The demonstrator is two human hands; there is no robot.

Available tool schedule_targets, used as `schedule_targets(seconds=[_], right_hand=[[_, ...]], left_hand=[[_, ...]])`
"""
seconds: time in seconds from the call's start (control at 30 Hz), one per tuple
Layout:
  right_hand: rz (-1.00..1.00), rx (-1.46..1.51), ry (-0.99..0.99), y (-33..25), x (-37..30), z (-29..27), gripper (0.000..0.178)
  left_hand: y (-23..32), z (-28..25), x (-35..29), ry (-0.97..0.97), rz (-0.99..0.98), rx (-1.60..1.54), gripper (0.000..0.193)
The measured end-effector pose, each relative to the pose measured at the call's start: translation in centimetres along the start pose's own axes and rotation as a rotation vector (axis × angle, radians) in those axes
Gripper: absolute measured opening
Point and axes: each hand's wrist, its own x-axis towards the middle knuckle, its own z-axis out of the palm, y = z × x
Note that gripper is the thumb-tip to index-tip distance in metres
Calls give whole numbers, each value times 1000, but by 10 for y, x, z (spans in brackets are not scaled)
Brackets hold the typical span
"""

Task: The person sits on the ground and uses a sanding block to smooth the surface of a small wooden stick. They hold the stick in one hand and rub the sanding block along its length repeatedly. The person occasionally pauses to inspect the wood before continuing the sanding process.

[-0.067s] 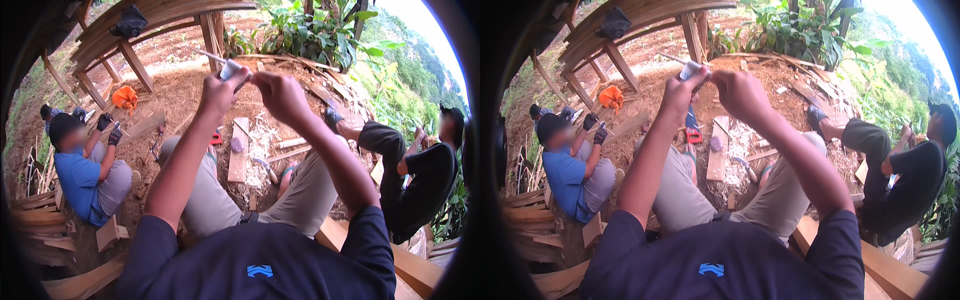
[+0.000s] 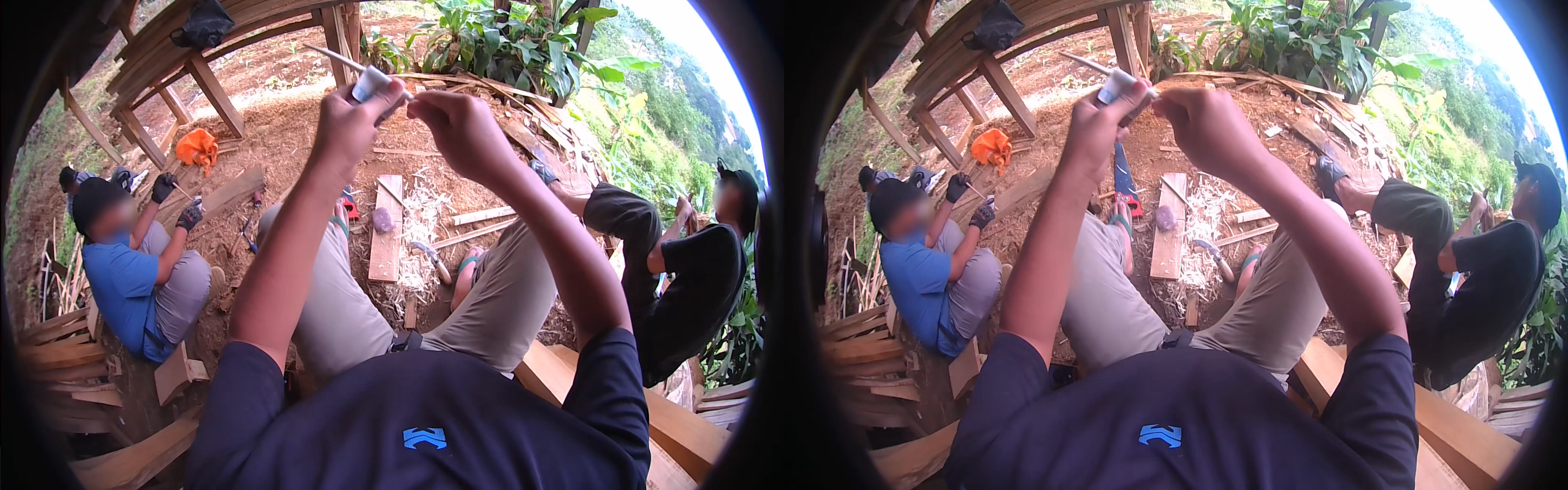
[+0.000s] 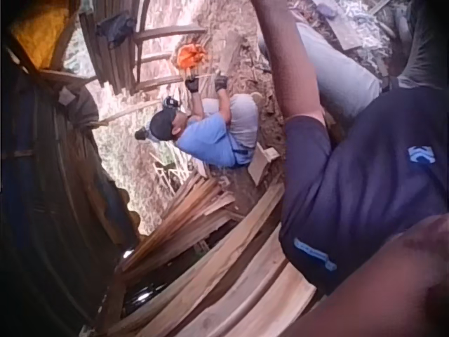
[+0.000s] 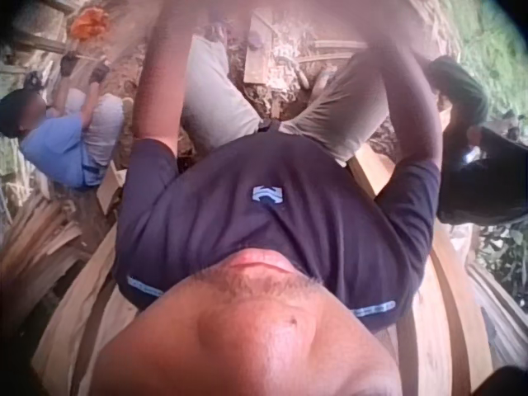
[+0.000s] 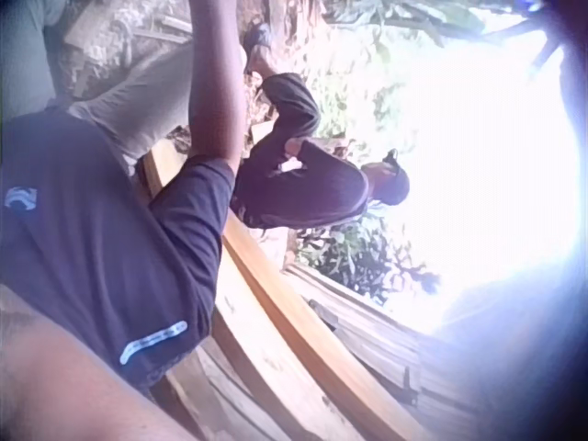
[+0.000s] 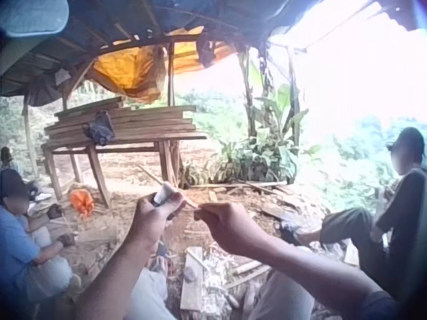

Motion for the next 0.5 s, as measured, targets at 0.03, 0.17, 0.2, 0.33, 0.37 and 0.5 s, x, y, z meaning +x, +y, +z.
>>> schedule_targets(seconds=[0.03,0.17,0.2,0.33,0.37,0.5], right_hand=[[78,8,-45,-14,0,-8,19],[219,48,-161,-38,4,-23,24],[195,53,-145,-36,6,-19,24],[189,37,-152,-18,23,1,27],[164,31,-164,-16,28,4,27],[126,3,-187,1,52,13,29]], left_hand=[[2,-9,3,-17,68,-89,24],[14,-27,11,39,111,-346,28],[12,-19,7,55,98,-288,26],[-10,-10,12,-67,10,-215,26],[-12,-20,22,-79,50,-210,26],[-7,-52,70,-7,60,-265,24]])
